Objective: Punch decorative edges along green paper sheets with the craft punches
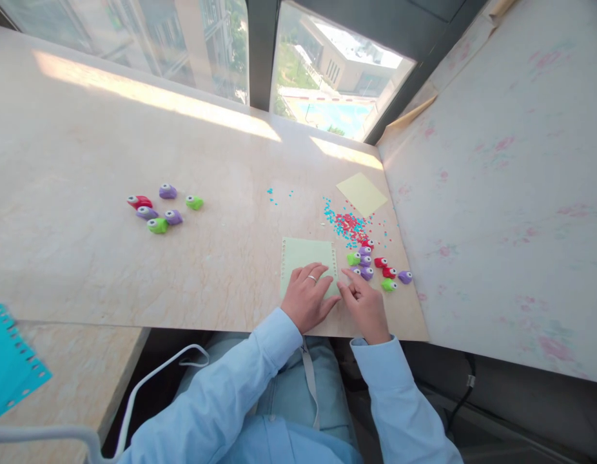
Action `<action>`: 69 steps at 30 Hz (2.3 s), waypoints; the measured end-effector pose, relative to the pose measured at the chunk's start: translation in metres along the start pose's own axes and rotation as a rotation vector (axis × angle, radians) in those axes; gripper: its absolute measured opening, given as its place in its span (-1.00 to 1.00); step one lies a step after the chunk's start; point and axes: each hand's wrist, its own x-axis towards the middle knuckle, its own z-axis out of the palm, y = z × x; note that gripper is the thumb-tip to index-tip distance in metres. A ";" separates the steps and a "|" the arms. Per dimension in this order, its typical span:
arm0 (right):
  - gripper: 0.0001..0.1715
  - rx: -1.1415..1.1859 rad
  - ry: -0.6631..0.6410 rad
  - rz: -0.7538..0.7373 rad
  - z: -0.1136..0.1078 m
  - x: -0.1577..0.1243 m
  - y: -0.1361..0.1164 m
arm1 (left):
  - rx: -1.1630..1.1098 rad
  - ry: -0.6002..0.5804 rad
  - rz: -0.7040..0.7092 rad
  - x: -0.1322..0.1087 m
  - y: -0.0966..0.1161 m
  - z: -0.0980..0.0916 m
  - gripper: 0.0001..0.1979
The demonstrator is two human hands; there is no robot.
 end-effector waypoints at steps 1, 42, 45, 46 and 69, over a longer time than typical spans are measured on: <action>-0.49 0.013 -0.010 0.007 0.003 -0.002 0.001 | -0.031 0.046 -0.001 -0.003 0.003 -0.004 -0.73; -0.14 -0.064 0.028 0.170 0.016 0.001 0.008 | 0.487 0.487 -0.738 -0.048 -0.178 -0.154 -0.68; -0.14 -0.072 0.004 0.145 0.016 0.002 0.009 | 0.435 0.478 -0.684 -0.049 -0.171 -0.149 -0.73; -0.14 -0.075 0.001 0.132 0.016 0.001 0.010 | 0.414 0.470 -0.660 -0.049 -0.167 -0.147 -0.75; -0.82 -0.222 -0.245 -0.355 0.084 0.027 -0.085 | 0.150 0.344 -0.460 -0.047 -0.089 -0.091 -0.83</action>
